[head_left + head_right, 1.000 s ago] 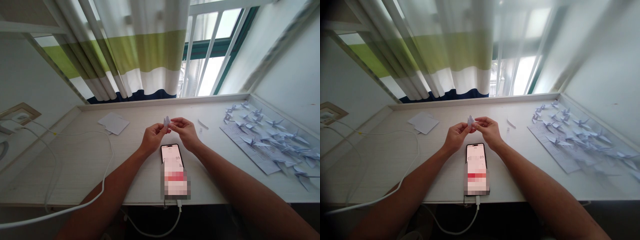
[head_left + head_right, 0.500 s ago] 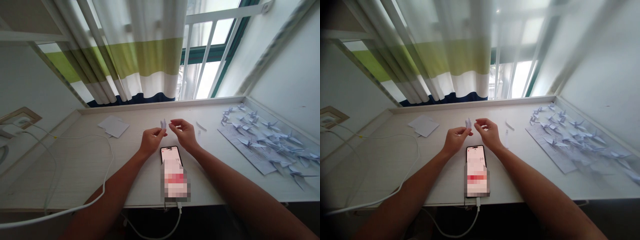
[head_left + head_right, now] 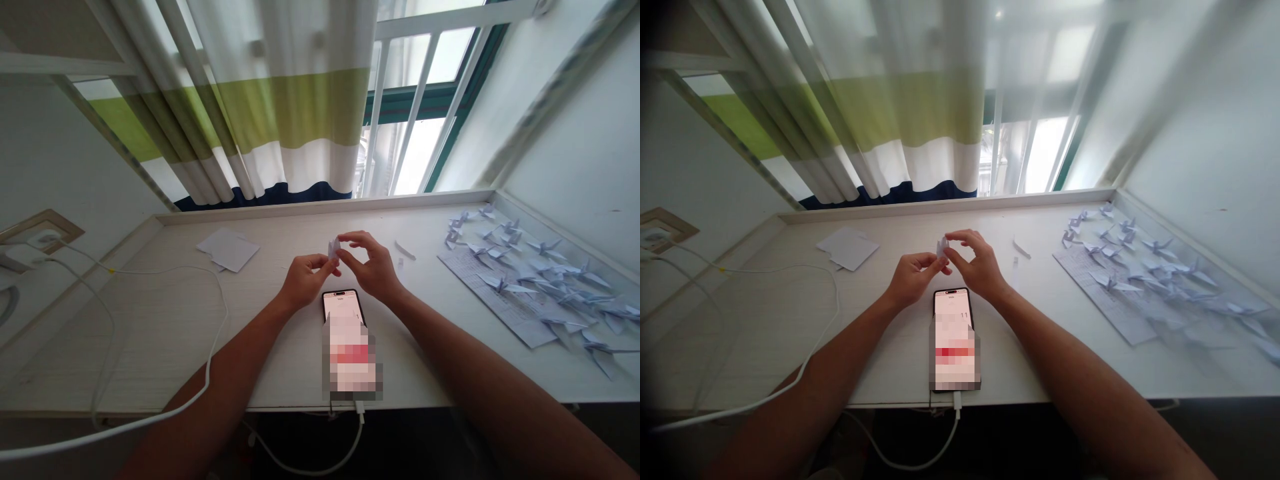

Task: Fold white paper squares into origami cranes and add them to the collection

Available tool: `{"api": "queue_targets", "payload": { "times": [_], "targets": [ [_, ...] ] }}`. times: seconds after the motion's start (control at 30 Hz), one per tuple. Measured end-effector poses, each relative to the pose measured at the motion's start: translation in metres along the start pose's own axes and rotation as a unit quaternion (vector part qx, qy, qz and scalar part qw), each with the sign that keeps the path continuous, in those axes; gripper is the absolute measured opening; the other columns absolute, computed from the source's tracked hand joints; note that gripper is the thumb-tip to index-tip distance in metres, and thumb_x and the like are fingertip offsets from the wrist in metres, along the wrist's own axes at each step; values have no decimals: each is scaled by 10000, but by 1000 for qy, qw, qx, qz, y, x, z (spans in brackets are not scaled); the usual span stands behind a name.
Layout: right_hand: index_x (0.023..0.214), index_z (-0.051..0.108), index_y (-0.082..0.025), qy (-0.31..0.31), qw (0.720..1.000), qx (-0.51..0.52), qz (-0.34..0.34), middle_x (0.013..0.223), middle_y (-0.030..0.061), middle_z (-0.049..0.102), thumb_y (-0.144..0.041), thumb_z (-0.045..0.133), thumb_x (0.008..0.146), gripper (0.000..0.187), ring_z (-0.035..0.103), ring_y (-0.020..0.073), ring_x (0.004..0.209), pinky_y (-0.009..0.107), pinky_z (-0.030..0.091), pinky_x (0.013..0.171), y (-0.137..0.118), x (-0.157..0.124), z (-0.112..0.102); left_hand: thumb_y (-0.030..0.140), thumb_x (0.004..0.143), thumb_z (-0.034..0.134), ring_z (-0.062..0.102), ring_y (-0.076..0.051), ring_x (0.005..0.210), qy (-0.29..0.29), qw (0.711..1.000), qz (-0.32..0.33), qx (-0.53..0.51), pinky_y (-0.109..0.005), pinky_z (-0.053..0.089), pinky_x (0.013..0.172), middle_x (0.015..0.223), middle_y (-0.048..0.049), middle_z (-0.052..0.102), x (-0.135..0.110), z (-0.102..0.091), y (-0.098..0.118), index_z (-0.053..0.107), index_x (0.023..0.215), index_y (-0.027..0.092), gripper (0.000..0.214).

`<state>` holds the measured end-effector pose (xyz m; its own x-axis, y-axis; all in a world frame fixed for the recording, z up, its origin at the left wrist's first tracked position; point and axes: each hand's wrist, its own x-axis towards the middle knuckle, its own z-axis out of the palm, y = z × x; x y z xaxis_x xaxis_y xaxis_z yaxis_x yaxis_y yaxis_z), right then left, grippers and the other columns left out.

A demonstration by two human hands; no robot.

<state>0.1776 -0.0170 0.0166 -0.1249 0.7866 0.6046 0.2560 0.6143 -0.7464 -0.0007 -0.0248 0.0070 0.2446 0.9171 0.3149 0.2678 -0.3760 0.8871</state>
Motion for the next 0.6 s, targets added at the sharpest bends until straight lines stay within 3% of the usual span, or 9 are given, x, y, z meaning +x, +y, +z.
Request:
{"api": "queue_targets", "payload": {
  "times": [0.1, 0.2, 0.4, 0.6],
  "targets": [
    [1147, 714, -279, 3, 1000, -12, 1, 1143, 64, 725, -286, 699, 912, 236, 659, 251, 1075, 453, 547, 919, 1, 1, 0, 497, 912, 639, 723, -224, 799, -17, 1000, 6, 7, -345, 510, 799, 839, -62, 794, 0, -1, -2, 794, 793, 198, 357],
    [1018, 728, -251, 9, 998, -41, -42, 1090, 65, 733, -260, 683, 922, 106, 660, 252, 1056, 468, 543, 924, 0, 1, -2, 505, 906, 645, 721, -219, 799, -26, 1000, -3, -4, -337, 513, 801, 848, -70, 796, 1, -1, -3, 788, 799, 181, 370],
    [940, 700, -247, 0, 983, -113, -147, 1096, 72, 722, -198, 648, 946, 72, 613, 264, 1117, 484, 531, 942, -3, -1, -1, 503, 869, 700, 730, -221, 772, -2, 994, -52, -97, -341, 534, 789, 811, -97, 790, 5, -2, -6, 784, 843, 146, 368],
    [947, 691, -246, -41, 967, -149, -201, 1146, 80, 718, -172, 625, 958, 100, 582, 267, 1198, 480, 497, 991, -2, -4, 3, 477, 859, 723, 729, -210, 740, 34, 987, -34, -155, -337, 549, 788, 763, -78, 773, 8, -5, -9, 775, 813, 144, 341]
  ]
}}
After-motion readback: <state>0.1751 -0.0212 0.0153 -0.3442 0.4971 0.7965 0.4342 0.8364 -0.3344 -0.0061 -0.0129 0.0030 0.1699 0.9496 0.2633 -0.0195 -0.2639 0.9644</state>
